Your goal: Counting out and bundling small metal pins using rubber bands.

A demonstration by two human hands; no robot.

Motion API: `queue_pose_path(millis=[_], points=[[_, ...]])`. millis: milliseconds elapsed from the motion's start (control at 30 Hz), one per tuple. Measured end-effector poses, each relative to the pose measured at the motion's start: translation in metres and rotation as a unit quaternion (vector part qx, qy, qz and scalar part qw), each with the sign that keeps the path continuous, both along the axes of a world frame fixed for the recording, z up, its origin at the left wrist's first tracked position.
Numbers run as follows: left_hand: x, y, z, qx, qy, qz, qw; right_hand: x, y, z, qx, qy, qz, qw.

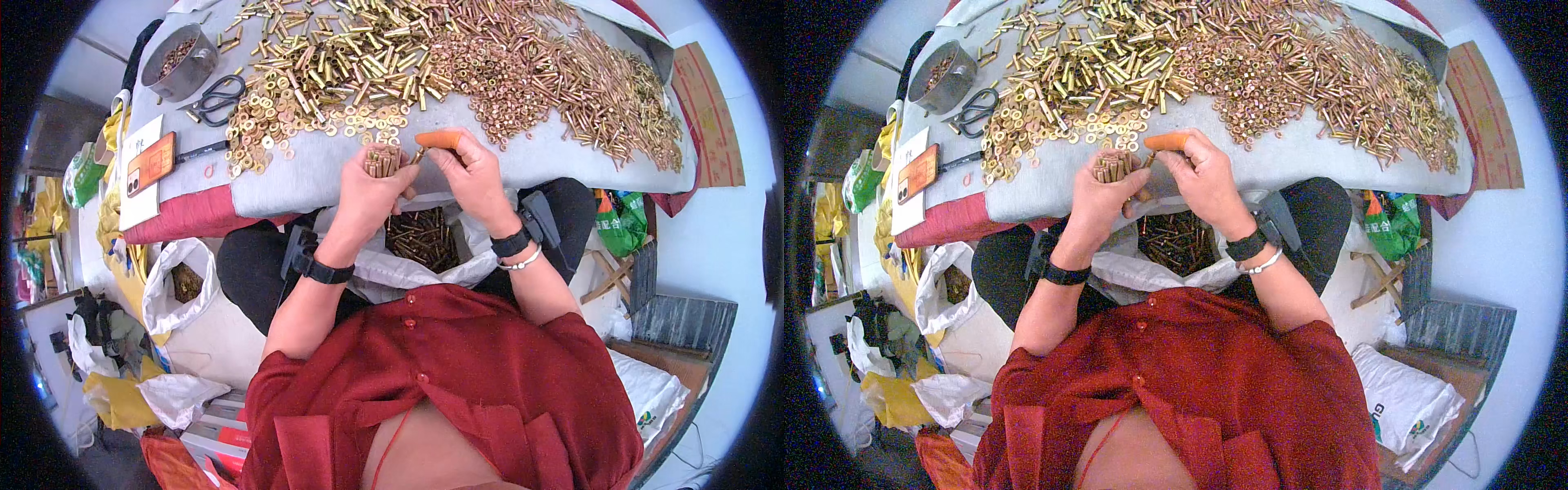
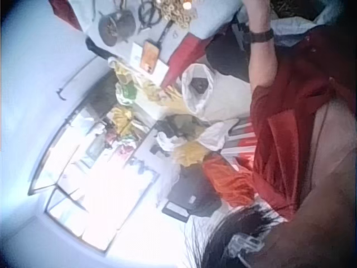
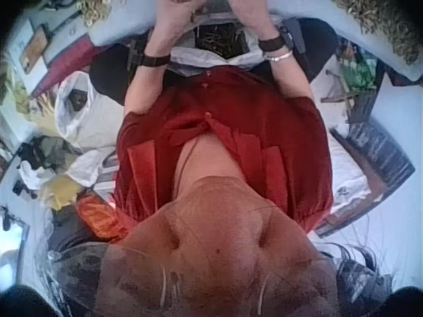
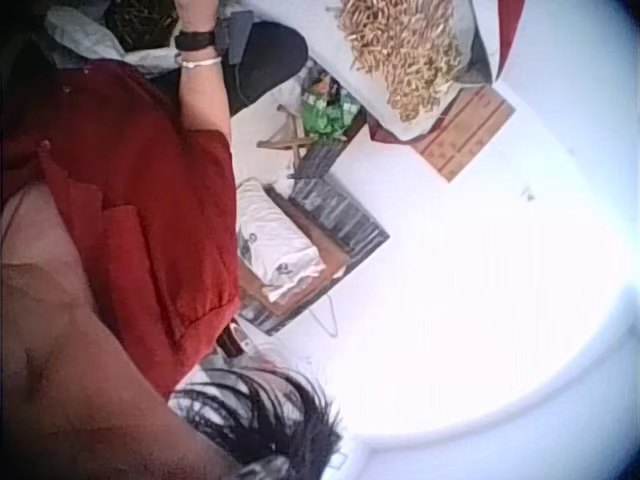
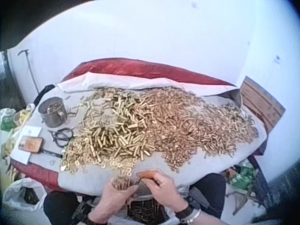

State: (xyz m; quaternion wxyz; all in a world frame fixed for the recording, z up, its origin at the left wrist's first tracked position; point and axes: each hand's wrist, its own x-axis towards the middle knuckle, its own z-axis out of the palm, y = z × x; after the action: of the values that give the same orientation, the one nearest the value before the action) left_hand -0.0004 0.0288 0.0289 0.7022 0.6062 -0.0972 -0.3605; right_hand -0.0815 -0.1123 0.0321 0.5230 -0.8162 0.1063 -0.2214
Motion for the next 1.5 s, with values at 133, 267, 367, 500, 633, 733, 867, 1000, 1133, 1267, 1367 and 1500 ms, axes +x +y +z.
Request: queue_pose_path(millis=[133, 267, 367, 500, 633, 733, 867, 1000, 1133, 1267, 1367, 1500], points=[[-0.002, 0.001, 0.001, 0.029, -0.036, -0.041, 0.998, -0.006, 0.0, -0.005, 0.078, 0.016, 0.001, 0.997], [-0.006, 0.001, -0.016, 0.009, -0.236, 0.005, 0.972, -0.011, -0.001, 0.003, 0.124, 0.053, 0.007, 0.991], [-0.008, 0.001, -0.011, 0.056, -0.336, -0.001, 0.94, -0.014, -0.005, 0.007, 0.037, 0.077, 0.002, 0.996], [-0.01, 0.001, -0.012, 0.075, -0.396, 0.008, 0.915, -0.013, -0.009, 0.016, -0.046, 0.098, 0.012, 0.994], [-0.012, -0.001, -0.01, 0.044, -0.334, 0.006, 0.942, -0.008, -0.017, 0.017, -0.215, 0.042, 0.039, 0.975], [-0.01, -0.003, -0.015, 0.046, -0.322, 0.003, 0.946, -0.004, -0.018, 0.017, -0.195, 0.022, 0.043, 0.98], [-0.01, -0.007, -0.02, -0.007, -0.249, 0.019, 0.968, -0.006, -0.015, 0.015, 0.002, 0.063, 0.037, 0.997], [-0.01, -0.005, -0.012, 0.039, -0.344, 0.001, 0.938, -0.011, -0.016, 0.014, 0.019, 0.081, 0.016, 0.996], [-0.012, -0.004, -0.016, 0.063, -0.461, 0.003, 0.885, -0.013, -0.025, 0.012, -0.187, 0.106, 0.024, 0.976], [-0.016, -0.007, -0.022, 0.044, -0.343, -0.009, 0.938, -0.01, -0.023, 0.015, -0.293, 0.126, -0.004, 0.948], [-0.016, -0.01, -0.007, -0.011, -0.111, -0.019, 0.994, -0.008, -0.01, 0.007, 0.169, 0.033, -0.017, 0.985], [-0.012, -0.004, -0.001, -0.043, -0.058, -0.026, 0.997, -0.014, -0.006, -0.002, 0.18, 0.031, 0.008, 0.983]])
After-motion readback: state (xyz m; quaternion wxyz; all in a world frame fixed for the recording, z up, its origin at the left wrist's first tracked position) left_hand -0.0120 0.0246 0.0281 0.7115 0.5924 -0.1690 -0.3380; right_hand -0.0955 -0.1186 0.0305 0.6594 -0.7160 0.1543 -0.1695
